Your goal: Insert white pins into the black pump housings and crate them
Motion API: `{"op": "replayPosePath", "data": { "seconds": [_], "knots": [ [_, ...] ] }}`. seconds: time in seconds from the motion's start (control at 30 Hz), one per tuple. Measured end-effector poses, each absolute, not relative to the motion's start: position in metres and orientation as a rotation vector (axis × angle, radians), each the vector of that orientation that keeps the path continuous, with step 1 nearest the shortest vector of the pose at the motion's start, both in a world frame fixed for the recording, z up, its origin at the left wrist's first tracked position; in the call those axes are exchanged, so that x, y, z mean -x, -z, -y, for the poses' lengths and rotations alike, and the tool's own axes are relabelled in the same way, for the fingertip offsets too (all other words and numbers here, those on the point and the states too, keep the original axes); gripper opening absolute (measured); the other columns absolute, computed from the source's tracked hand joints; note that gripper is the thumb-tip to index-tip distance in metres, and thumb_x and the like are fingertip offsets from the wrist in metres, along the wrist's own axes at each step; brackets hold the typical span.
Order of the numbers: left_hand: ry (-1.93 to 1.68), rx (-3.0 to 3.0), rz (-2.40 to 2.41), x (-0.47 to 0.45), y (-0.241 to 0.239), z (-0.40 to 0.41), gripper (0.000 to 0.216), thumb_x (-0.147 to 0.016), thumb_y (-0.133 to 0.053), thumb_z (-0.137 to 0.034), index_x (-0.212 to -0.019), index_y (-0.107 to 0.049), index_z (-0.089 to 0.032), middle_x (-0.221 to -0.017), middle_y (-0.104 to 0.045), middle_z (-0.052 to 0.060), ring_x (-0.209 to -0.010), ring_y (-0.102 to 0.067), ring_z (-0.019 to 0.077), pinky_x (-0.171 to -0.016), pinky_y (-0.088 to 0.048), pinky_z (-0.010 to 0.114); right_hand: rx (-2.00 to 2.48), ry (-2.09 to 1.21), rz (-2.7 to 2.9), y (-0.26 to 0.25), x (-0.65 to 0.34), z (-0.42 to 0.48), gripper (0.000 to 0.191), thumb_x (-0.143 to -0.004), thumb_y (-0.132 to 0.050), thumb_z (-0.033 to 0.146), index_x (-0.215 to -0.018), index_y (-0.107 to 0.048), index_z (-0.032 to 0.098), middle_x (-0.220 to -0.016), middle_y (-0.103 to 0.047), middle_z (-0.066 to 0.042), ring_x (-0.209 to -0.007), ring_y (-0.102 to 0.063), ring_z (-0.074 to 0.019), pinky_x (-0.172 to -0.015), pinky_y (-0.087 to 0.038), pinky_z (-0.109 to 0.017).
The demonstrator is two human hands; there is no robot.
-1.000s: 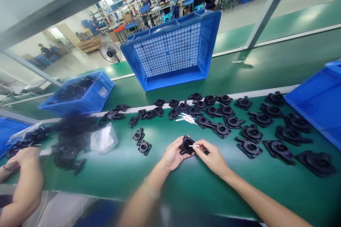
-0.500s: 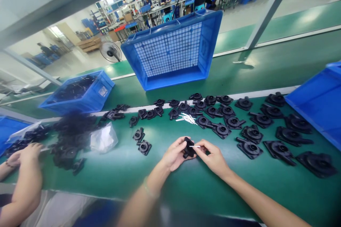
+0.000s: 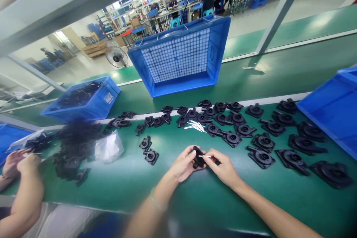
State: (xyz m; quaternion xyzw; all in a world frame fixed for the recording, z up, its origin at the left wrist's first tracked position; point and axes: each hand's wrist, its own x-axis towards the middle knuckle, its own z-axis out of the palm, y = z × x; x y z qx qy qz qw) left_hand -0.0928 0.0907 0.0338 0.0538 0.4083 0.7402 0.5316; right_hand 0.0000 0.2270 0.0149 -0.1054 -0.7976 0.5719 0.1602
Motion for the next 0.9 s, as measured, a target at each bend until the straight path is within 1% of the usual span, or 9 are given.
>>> {"op": "replayPosePath", "data": {
  "seconds": [0.2,0.37,0.43,0.5,0.67,0.8,0.9],
  "knots": [
    [-1.765,-0.175,-1.005,0.093,-0.031,-0.091,0.034,-0.078,-0.065,-0.035,-0.105,-0.052,-0.019,-0.101,-0.061,0.007,-0.087,-0.06,0.0158,-0.078,-0.051,0.032,0.315,-1.678,2.281,-0.013,0.0,-0.228,0.029,-0.087,-0.051,0.039,-0.068,-0.056,0.018,-0.066,-0.058,-0.001,-0.06,-0.05,-0.0138,-0.058,-0.039,-0.025],
    [-1.762,-0.267,-1.104,0.091,-0.029,-0.091,0.044,-0.072,-0.07,-0.039,-0.106,-0.051,-0.018,-0.101,-0.06,0.008,-0.076,-0.061,0.0135,-0.071,-0.05,0.028,0.293,-1.747,2.301,-0.013,0.0,-0.229,0.032,-0.088,-0.049,0.042,-0.07,-0.057,0.018,-0.067,-0.059,-0.002,-0.062,-0.053,-0.0145,-0.059,-0.04,-0.025],
    [-1.758,-0.29,-1.141,0.091,-0.028,-0.091,0.048,-0.069,-0.072,-0.04,-0.106,-0.052,-0.018,-0.101,-0.059,0.007,-0.075,-0.061,0.014,-0.069,-0.05,0.028,0.26,-1.74,2.324,-0.014,-0.001,-0.23,0.033,-0.089,-0.047,0.042,-0.069,-0.058,0.018,-0.068,-0.059,-0.002,-0.064,-0.054,-0.0151,-0.061,-0.041,-0.026],
    [-1.758,-0.301,-1.158,0.09,-0.026,-0.091,0.05,-0.067,-0.074,-0.041,-0.106,-0.052,-0.018,-0.101,-0.058,0.007,-0.078,-0.06,0.0152,-0.07,-0.051,0.029,0.218,-1.725,2.346,-0.014,-0.001,-0.231,0.034,-0.09,-0.045,0.042,-0.069,-0.059,0.018,-0.068,-0.059,-0.003,-0.066,-0.054,-0.0156,-0.063,-0.042,-0.027],
    [-1.736,-0.315,-1.175,0.09,-0.022,-0.092,0.053,-0.065,-0.073,-0.046,-0.106,-0.051,-0.019,-0.093,-0.059,0.006,-0.073,-0.06,0.0147,-0.067,-0.052,0.029,0.161,-1.669,2.396,-0.011,-0.001,-0.231,0.035,-0.092,-0.042,0.039,-0.068,-0.059,0.018,-0.067,-0.058,-0.002,-0.066,-0.053,-0.0155,-0.064,-0.041,-0.027],
    [-1.742,-0.355,-1.274,0.088,-0.021,-0.092,0.055,-0.064,-0.072,-0.05,-0.105,-0.051,-0.02,-0.098,-0.059,0.007,-0.071,-0.059,0.0151,-0.064,-0.052,0.028,0.129,-1.657,2.43,-0.012,-0.002,-0.229,0.037,-0.093,-0.039,0.037,-0.066,-0.057,0.018,-0.068,-0.058,-0.002,-0.067,-0.052,-0.0154,-0.065,-0.041,-0.027],
    [-1.744,-0.403,-1.344,0.087,-0.02,-0.092,0.055,-0.064,-0.072,-0.052,-0.103,-0.051,-0.019,-0.096,-0.059,0.007,-0.069,-0.058,0.0153,-0.06,-0.051,0.028,0.102,-1.696,2.431,-0.014,-0.002,-0.226,0.036,-0.094,-0.038,0.035,-0.067,-0.056,0.019,-0.07,-0.059,-0.002,-0.069,-0.054,-0.0153,-0.067,-0.041,-0.027]
  ]
}}
